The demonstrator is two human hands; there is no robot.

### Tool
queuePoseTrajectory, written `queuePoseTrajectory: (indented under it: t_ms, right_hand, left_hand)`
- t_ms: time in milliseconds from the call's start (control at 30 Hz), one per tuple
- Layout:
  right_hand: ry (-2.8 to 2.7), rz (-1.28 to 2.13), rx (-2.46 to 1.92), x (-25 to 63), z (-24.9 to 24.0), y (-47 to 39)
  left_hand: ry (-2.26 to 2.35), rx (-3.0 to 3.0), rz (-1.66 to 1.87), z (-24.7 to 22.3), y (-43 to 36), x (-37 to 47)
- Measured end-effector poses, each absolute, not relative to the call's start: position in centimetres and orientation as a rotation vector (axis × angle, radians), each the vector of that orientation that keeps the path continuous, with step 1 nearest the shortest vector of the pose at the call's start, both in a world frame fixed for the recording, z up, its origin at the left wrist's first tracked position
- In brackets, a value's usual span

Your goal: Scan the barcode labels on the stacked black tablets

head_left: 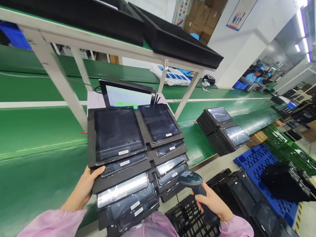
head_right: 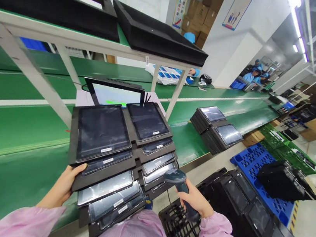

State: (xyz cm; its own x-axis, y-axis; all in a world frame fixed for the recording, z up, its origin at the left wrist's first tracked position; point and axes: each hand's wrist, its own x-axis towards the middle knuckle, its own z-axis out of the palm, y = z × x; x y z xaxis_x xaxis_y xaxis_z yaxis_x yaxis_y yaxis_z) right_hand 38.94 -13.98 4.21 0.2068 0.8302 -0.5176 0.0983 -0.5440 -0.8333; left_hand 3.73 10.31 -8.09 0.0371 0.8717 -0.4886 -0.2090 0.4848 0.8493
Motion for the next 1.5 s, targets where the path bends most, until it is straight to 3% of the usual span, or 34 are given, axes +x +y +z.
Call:
queuePoseTrajectory:
  t_ms: [367,633,900,1133,1500]
  right_hand:
    - [-0.802,1.439,-1.837,41.1,0.8,-17.2]
    - [-0.825,1.459,-1.828,41.3,0.9,-17.3]
    - [-0.919,1.784,-1.732,33.6,0.7,-17.1]
    - [-1.184,1.577,-1.795,27.2,0.0,-16.5]
    - [-1.141,1.530,-1.840,25.0,-0.3,-18.2]
  left_hand:
    - [1.388,0.584,0.894,-6.8,10.0,4.2]
    - [1.423,0.528,0.902,-7.1,10.2,4.1]
    - [1.383,0.585,0.916,-6.6,9.7,4.3]
    - [1.335,0.644,0.920,-7.5,10.0,3.8]
    - [1.190,0.753,0.965,-8.7,10.0,3.4]
